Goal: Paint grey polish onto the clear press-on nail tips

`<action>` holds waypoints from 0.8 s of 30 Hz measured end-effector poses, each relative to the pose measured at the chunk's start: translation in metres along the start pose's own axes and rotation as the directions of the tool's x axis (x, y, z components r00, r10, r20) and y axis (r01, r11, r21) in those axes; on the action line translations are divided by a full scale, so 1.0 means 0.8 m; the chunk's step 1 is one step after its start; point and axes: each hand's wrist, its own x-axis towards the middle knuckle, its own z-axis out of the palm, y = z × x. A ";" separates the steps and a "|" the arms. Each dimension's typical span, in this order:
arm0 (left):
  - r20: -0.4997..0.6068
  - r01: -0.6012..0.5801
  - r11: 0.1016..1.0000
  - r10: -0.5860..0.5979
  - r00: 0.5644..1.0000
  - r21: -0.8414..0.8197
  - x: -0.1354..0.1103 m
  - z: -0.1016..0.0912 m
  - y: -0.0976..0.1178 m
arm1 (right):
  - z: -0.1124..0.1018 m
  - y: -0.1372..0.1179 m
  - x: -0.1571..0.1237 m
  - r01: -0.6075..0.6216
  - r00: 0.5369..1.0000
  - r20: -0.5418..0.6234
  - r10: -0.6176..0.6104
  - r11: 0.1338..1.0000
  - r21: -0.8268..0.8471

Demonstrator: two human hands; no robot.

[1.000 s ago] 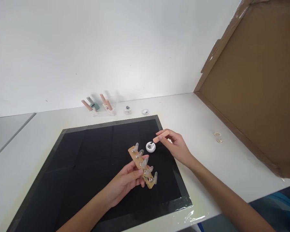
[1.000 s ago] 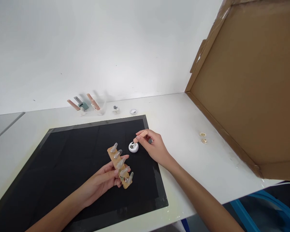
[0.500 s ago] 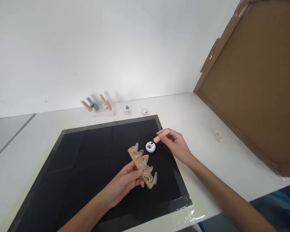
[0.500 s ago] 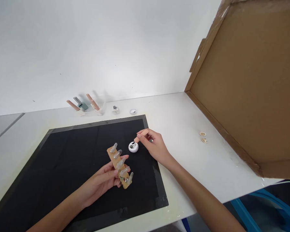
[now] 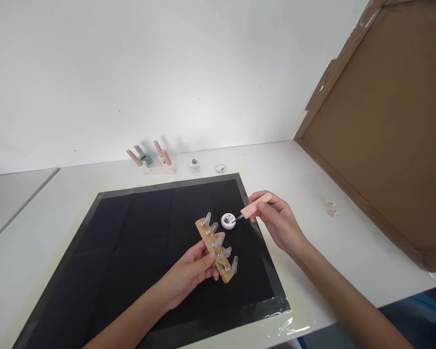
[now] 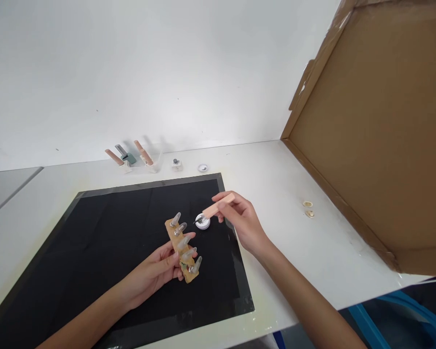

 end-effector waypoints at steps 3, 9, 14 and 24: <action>0.017 -0.020 1.000 0.020 1.000 -0.001 0.001 -0.003 -0.002 | 0.006 0.003 -0.008 0.034 0.991 0.134 -0.025 0.997 -0.069; 0.049 -0.053 0.998 0.052 0.997 0.032 0.004 -0.007 -0.005 | 0.014 0.002 -0.017 0.181 0.947 0.306 -0.098 0.950 -0.254; 0.050 -0.052 0.998 0.050 0.997 0.022 0.004 -0.003 -0.002 | 0.017 0.003 -0.018 0.282 0.908 0.391 -0.153 0.912 -0.299; 0.051 -0.048 0.998 0.046 0.998 0.043 0.001 -0.007 -0.005 | 0.010 0.004 -0.016 0.266 0.937 0.298 -0.184 0.927 -0.263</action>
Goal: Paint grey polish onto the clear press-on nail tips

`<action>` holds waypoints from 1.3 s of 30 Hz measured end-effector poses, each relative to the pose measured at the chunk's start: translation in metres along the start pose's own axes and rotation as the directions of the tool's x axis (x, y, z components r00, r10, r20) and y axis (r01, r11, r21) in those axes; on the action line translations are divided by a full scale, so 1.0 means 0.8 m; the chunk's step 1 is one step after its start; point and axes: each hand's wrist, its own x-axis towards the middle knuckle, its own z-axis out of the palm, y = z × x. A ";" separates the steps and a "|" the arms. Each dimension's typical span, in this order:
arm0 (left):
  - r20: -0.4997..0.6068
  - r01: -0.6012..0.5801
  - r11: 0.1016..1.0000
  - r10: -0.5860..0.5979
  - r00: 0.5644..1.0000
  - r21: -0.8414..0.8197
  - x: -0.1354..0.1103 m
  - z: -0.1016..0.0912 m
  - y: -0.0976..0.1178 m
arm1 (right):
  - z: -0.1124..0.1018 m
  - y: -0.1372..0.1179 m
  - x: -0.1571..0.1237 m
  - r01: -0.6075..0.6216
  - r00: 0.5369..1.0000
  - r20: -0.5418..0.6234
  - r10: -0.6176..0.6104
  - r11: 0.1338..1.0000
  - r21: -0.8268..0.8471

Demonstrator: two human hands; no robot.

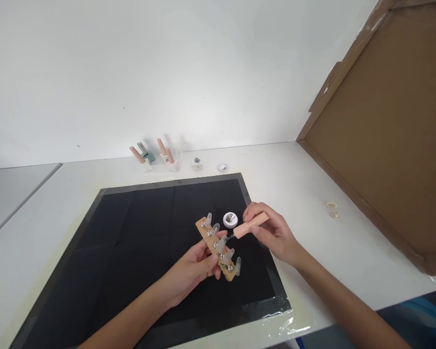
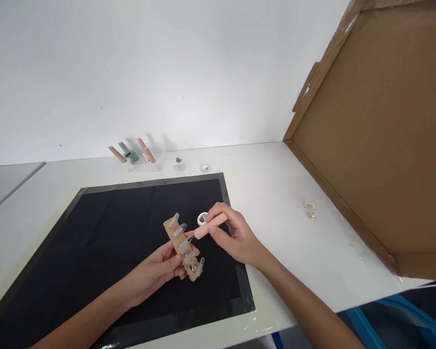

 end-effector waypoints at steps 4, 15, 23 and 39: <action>0.003 0.001 1.000 -0.001 1.000 -0.003 0.000 0.000 0.000 | -0.005 0.004 -0.001 -0.067 0.997 0.040 0.059 0.966 0.248; -0.002 -0.031 0.998 0.031 1.000 -0.053 -0.003 0.003 0.000 | 0.001 -0.008 -0.004 -0.109 0.989 0.107 0.100 0.990 0.086; -0.010 -0.025 0.998 0.024 1.000 -0.064 -0.001 0.001 -0.001 | 0.009 -0.013 -0.005 -0.083 0.977 0.191 0.093 0.995 -0.059; -0.008 -0.021 0.997 0.021 1.000 -0.074 -0.001 0.003 0.002 | 0.009 -0.013 -0.002 -0.072 0.976 0.199 0.086 0.995 -0.075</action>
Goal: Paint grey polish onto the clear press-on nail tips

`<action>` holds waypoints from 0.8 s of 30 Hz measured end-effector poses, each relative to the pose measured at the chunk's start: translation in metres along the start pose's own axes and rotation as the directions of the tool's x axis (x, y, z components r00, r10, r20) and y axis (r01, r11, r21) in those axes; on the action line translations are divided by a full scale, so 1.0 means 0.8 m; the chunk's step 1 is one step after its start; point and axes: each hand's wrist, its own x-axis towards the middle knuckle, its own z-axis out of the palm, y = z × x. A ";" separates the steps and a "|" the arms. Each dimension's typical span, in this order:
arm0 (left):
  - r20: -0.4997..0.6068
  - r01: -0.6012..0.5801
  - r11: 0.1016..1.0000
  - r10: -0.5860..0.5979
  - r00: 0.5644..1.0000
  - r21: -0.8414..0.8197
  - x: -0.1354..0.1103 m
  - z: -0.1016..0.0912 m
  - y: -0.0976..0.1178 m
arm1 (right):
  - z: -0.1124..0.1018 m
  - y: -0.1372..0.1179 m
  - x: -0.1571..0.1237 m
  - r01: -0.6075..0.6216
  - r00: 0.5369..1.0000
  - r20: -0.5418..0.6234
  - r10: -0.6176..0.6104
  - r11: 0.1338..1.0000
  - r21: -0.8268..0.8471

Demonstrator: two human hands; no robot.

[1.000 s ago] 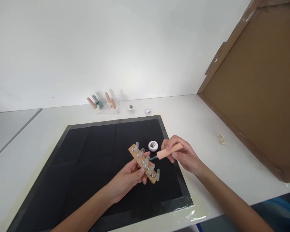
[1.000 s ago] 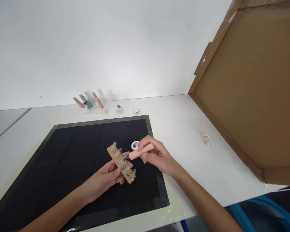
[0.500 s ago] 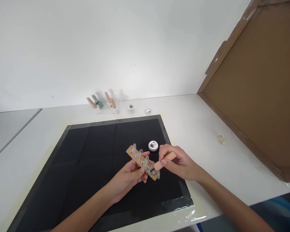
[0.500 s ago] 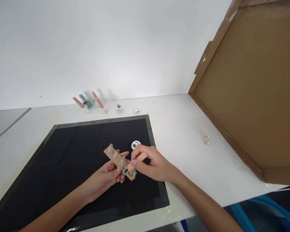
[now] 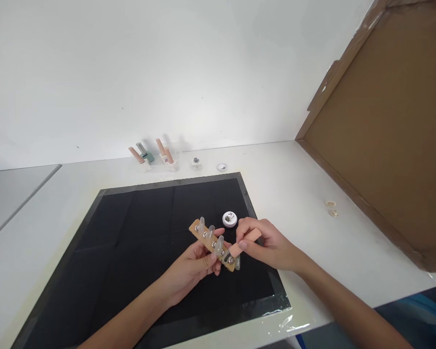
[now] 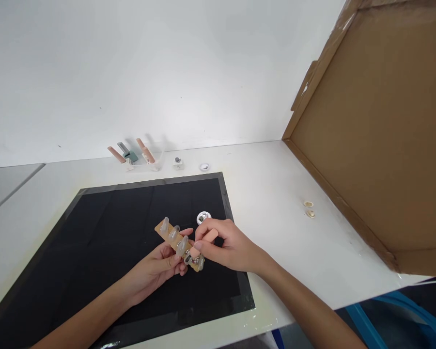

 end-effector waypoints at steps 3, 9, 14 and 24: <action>-0.004 0.003 1.000 -0.003 1.000 0.005 0.000 -0.001 -0.001 | -0.004 0.000 0.001 -0.054 0.996 -0.076 0.049 0.997 -0.059; -0.020 0.005 1.000 -0.005 1.000 0.000 -0.001 -0.002 -0.003 | -0.005 0.000 0.000 0.032 0.999 -0.030 -0.031 0.999 0.015; -0.018 0.011 1.000 -0.011 1.000 -0.009 0.000 -0.004 -0.004 | -0.002 0.000 0.000 -0.054 0.998 -0.018 0.053 0.997 -0.046; -0.016 0.009 1.000 -0.009 1.000 0.001 0.002 -0.003 -0.003 | -0.004 -0.001 0.001 -0.029 0.999 0.025 0.029 1.000 -0.004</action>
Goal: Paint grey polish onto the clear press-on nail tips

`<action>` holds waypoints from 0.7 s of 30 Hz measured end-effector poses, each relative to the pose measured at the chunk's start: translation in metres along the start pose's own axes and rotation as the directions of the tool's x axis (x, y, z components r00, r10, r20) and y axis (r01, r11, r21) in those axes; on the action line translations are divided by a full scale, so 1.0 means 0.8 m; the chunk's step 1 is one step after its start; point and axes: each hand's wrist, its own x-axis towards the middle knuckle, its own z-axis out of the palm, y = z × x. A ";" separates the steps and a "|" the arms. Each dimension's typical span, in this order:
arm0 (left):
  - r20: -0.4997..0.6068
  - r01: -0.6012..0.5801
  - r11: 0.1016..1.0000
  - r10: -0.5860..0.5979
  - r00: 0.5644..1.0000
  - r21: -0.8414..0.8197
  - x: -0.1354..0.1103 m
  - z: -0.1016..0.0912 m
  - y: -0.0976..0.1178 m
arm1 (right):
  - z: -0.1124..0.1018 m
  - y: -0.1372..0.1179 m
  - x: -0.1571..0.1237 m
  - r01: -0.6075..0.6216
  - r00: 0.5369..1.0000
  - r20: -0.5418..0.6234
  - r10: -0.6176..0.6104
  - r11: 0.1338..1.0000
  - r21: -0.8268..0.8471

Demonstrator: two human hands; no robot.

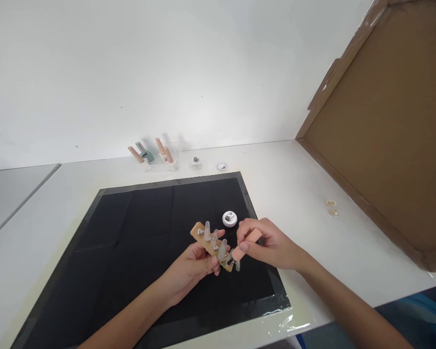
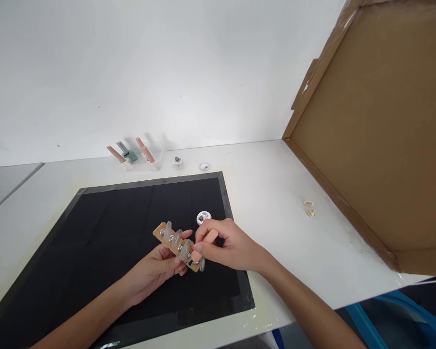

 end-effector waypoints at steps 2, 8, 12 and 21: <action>-0.002 0.005 1.000 -0.005 1.000 -0.003 0.000 0.000 0.000 | 0.000 0.001 0.001 -0.057 0.998 -0.040 0.055 0.998 -0.033; -0.009 0.006 1.000 -0.007 1.000 -0.010 -0.001 -0.001 -0.001 | -0.002 0.004 0.001 -0.052 0.991 -0.124 0.050 0.999 -0.015; 0.002 -0.003 1.000 0.003 1.000 -0.022 -0.001 -0.001 -0.002 | 0.001 0.003 0.000 -0.020 1.000 0.006 0.020 0.999 0.025; -0.004 0.003 1.000 -0.003 1.000 -0.028 0.001 0.001 0.000 | -0.010 0.005 0.010 -0.233 0.886 -0.416 0.207 0.972 -0.014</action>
